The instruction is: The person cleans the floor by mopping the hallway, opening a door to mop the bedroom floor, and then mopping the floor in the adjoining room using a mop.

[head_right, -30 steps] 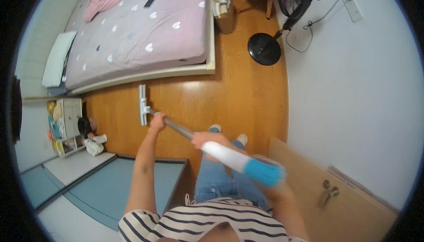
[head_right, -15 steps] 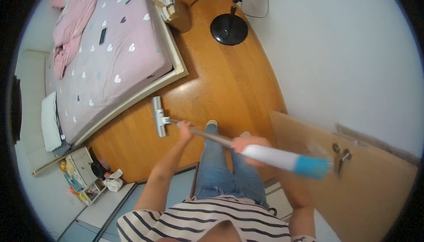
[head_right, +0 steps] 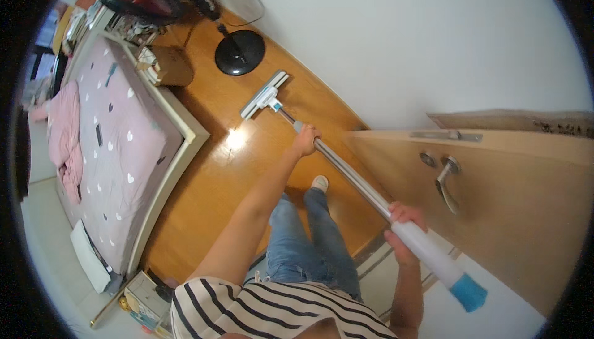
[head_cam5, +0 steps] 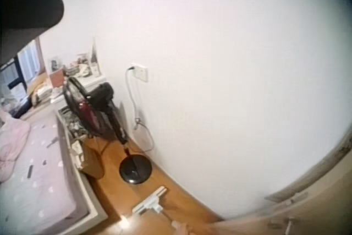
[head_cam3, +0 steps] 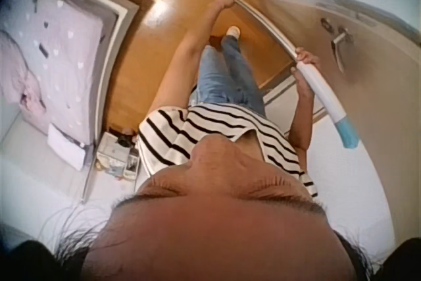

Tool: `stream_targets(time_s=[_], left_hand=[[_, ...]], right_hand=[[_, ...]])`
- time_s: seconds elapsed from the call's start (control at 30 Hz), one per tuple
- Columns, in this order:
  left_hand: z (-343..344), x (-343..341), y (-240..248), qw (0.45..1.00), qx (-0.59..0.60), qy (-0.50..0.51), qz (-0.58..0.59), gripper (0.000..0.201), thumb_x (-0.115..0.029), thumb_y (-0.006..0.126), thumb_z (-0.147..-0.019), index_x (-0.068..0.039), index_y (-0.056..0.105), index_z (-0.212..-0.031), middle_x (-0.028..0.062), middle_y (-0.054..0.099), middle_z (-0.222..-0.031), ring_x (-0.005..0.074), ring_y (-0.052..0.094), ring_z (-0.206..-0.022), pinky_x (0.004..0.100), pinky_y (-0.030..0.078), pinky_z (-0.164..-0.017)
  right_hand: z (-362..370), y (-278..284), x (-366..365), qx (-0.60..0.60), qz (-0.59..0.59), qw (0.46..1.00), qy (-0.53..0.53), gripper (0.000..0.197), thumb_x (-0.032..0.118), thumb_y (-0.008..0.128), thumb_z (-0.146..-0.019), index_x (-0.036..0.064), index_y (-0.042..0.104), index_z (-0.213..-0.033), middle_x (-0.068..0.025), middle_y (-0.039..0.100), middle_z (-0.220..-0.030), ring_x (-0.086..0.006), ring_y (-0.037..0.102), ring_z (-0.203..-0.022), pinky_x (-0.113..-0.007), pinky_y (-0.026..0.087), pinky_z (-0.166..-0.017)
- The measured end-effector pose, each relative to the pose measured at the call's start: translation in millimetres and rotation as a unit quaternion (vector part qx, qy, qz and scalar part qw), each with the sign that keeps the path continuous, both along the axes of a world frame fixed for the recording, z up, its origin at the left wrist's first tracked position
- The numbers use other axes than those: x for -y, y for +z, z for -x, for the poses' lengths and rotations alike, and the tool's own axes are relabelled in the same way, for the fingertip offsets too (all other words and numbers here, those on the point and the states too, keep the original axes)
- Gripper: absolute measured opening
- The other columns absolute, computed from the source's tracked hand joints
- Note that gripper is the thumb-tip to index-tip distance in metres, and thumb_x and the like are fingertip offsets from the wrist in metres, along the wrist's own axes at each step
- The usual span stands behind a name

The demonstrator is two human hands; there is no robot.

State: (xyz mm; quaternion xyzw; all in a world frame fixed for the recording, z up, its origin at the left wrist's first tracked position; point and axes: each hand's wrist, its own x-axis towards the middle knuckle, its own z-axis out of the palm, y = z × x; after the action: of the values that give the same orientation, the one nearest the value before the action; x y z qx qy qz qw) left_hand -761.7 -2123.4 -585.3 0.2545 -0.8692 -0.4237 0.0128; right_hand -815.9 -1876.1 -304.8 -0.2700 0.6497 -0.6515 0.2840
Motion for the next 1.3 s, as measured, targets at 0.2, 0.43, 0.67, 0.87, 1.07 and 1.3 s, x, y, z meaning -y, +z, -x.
stream_targets(time_s=[0.2, 0.43, 0.67, 0.87, 1.07, 1.3], left_hand=[[28, -133, -25, 0.994, -0.01, -0.098, -0.055, 0.017, -0.005, 0.05, -0.064, -0.012, 0.058, -0.077, 0.0109, 0.047, -0.089, 0.0267, 0.041, -0.093, 0.0355, 0.04, -0.075], [-51, -273, 17, 0.924, -0.071, -0.352, -0.134, 0.018, -0.005, 0.053, -0.057, -0.012, 0.054, -0.074, 0.01, 0.05, -0.076, 0.0284, 0.046, -0.08, 0.0391, 0.04, -0.065], [-88, -234, 58, 0.976, -0.053, -0.189, -0.099, 0.022, -0.003, 0.054, -0.055, -0.011, 0.054, -0.076, 0.0107, 0.052, -0.081, 0.0292, 0.046, -0.083, 0.0372, 0.041, -0.066], [-121, -101, -28, 0.996, 0.025, -0.083, 0.0, 0.012, -0.005, 0.051, -0.061, -0.009, 0.056, -0.072, 0.0111, 0.051, -0.082, 0.0275, 0.046, -0.086, 0.0356, 0.04, -0.073], [-141, -47, -41, 0.972, 0.198, 0.057, 0.114, 0.018, -0.004, 0.045, -0.07, -0.011, 0.053, -0.085, 0.0074, 0.048, -0.101, 0.0276, 0.045, -0.096, 0.0359, 0.04, -0.075], [-154, -173, -71, 0.965, 0.185, 0.071, 0.169, 0.02, -0.01, 0.046, -0.074, -0.013, 0.05, -0.093, 0.0096, 0.046, -0.102, 0.026, 0.041, -0.102, 0.0377, 0.039, -0.079]], right_hand=[[-25, 20, -125, 0.006, -0.17, 0.975, -0.144, 0.033, -0.001, 0.054, -0.052, 0.0086, 0.039, -0.08, -0.0043, 0.042, -0.081, -0.0197, 0.039, -0.09, -0.038, 0.023, -0.09], [-92, 44, -288, -0.067, -0.036, 0.997, 0.003, 0.03, 0.004, 0.061, -0.055, 0.0103, 0.039, -0.073, -0.0039, 0.048, -0.068, -0.0184, 0.047, -0.075, -0.039, 0.034, -0.083], [-94, 33, -280, -0.042, -0.118, 0.99, -0.064, 0.028, 0.006, 0.062, -0.056, 0.0103, 0.039, -0.071, -0.0036, 0.048, -0.068, -0.0191, 0.048, -0.073, -0.038, 0.036, -0.081], [-92, -35, -145, -0.113, -0.069, 0.988, 0.08, 0.031, 0.001, 0.058, -0.059, 0.0051, 0.046, -0.088, -0.0111, 0.052, -0.09, -0.0251, 0.048, -0.091, -0.036, 0.034, -0.083], [-115, -97, -67, 0.054, 0.002, 0.996, 0.067, 0.03, -0.008, 0.053, -0.061, 0.006, 0.044, -0.086, -0.0073, 0.047, -0.087, -0.0219, 0.043, -0.098, -0.035, 0.029, -0.088], [-89, -130, -189, 0.009, 0.032, 0.989, 0.144, 0.023, -0.006, 0.054, -0.059, 0.0045, 0.045, -0.078, -0.0087, 0.049, -0.082, -0.02, 0.05, -0.076, -0.035, 0.035, -0.082]])
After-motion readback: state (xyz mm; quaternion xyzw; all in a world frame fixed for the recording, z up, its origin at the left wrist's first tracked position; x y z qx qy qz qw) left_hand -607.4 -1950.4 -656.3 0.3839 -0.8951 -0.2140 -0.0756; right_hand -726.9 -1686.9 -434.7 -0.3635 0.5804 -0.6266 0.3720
